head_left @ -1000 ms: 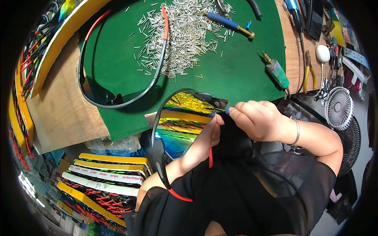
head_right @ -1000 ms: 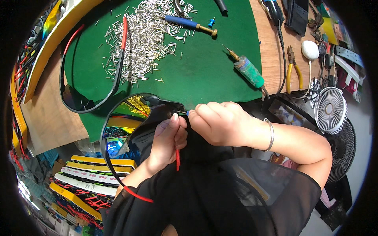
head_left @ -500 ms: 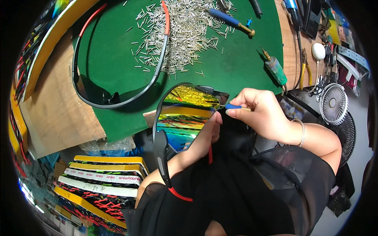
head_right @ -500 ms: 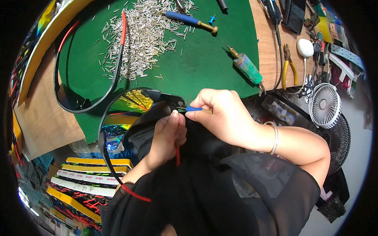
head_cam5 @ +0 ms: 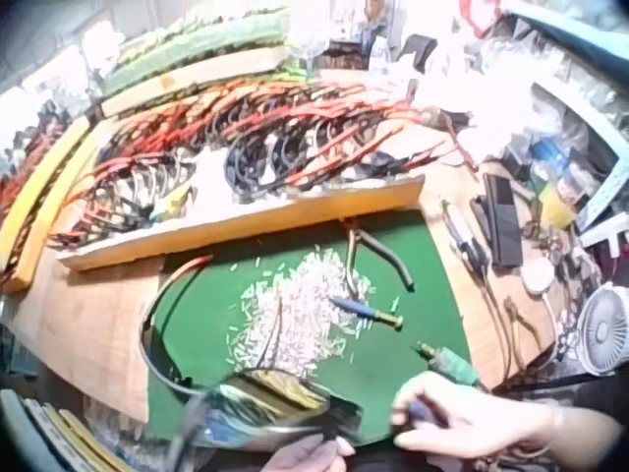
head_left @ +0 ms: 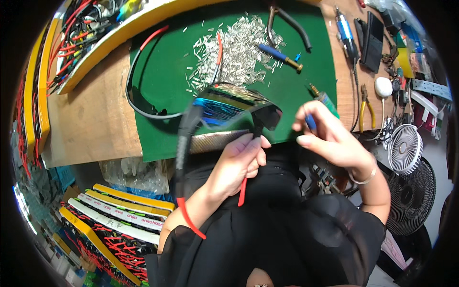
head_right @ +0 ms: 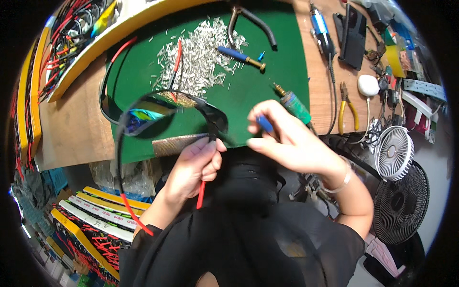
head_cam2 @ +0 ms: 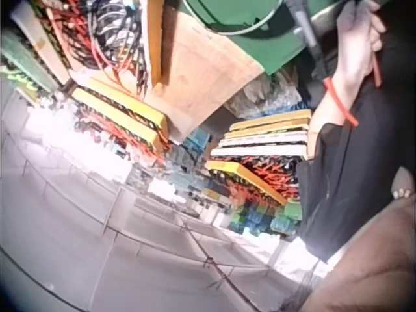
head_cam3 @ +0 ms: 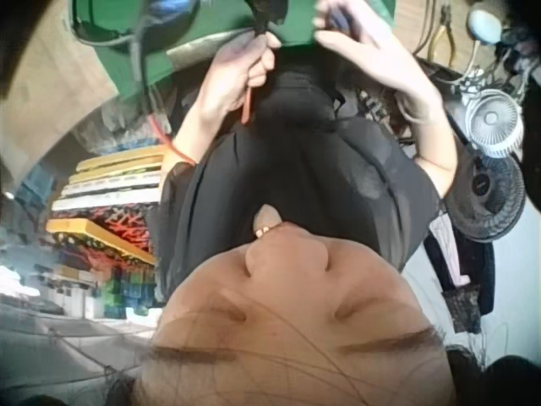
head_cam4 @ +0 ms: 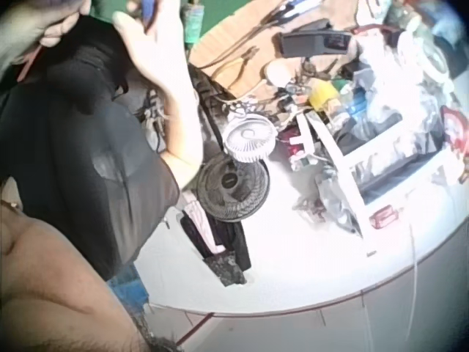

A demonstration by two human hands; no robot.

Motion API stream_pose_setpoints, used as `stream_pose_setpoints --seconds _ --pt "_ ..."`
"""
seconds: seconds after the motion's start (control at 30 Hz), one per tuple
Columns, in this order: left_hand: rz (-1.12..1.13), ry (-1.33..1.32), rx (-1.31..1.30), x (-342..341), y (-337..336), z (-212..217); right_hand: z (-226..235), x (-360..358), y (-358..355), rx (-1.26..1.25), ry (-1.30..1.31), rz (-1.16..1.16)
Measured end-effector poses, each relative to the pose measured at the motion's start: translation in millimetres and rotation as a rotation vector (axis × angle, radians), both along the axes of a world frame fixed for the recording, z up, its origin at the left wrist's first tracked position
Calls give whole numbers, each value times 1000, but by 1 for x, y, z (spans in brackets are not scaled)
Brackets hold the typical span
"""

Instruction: The person assembles sunglasses by inserting small metal pins into the frame using a small screwdriver. They repeatedly pick up sunglasses from a tray, insert pins into both sides of the frame, and place the finished unit back into the tray.

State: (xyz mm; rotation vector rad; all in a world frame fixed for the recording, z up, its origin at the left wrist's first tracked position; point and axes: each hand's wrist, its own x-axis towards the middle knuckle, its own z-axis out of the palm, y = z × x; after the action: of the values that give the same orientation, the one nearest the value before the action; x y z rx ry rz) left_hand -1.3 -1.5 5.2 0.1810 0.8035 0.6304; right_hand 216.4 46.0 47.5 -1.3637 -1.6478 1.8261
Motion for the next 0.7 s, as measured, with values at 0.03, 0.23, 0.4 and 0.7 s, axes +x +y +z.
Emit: stream_pose_setpoints --seconds 0.03,0.23,0.4,0.7 --pt "-37 22 27 4 0 1 15 -13 10 -153 -42 16" --pt "-130 115 72 10 0 -1 -24 -41 18 10 221 -143" --pt "-106 66 -73 12 7 8 -19 -51 15 200 156 -122" --pt "-227 249 270 -2 6 11 -21 -41 28 55 166 -68"
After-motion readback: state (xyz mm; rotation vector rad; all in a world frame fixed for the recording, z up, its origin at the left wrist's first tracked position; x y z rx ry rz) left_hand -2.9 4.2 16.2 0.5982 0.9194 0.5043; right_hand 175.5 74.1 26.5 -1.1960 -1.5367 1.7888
